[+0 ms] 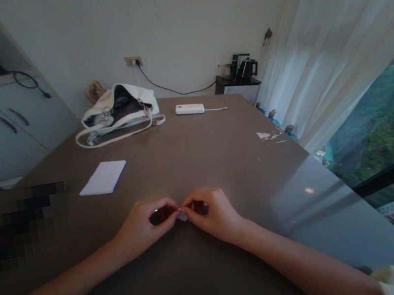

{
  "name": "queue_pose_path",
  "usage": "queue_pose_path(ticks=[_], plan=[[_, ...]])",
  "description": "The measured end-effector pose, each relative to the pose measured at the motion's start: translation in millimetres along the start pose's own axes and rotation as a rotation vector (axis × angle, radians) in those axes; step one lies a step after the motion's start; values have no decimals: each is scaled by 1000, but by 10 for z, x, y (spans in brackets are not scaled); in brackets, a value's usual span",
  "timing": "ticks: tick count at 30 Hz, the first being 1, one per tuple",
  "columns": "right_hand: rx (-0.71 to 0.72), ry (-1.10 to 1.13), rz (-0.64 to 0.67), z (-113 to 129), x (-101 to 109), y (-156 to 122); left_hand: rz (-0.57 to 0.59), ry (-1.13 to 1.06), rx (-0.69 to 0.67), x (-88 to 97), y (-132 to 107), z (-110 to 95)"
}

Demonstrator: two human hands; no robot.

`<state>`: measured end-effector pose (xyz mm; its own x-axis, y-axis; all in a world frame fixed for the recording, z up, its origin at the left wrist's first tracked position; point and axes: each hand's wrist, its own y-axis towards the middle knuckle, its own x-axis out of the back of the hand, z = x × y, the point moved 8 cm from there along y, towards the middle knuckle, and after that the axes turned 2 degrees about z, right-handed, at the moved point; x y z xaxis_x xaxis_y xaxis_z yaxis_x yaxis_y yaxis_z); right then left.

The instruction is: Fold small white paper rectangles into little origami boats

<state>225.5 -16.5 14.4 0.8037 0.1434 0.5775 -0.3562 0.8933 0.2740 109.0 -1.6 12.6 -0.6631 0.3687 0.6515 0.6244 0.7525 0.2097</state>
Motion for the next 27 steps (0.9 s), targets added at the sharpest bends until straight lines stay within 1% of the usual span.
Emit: queue_pose_path(ticks=[4, 9, 13, 17, 20, 24, 27], plan=[[16, 8, -18, 18, 4, -9, -26, 0, -37, 30, 7, -25], [83, 7, -38, 102, 24, -38, -63, -42, -78, 72, 1, -83], [90, 84, -70, 94, 44, -62, -91, -79, -115, 119, -24, -139], [47, 218, -127, -6, 85, -54, -162, -201, -60, 183, -24, -49], [53, 252, -179, -45, 134, -40, -207, -340, 12, 196, -8, 68], [43, 190, -184, -38, 154, -42, -224, -555, 71, 154, 10, 164], [100, 93, -135, 61, 128, -60, -214, -595, 95, 122, 9, 181]])
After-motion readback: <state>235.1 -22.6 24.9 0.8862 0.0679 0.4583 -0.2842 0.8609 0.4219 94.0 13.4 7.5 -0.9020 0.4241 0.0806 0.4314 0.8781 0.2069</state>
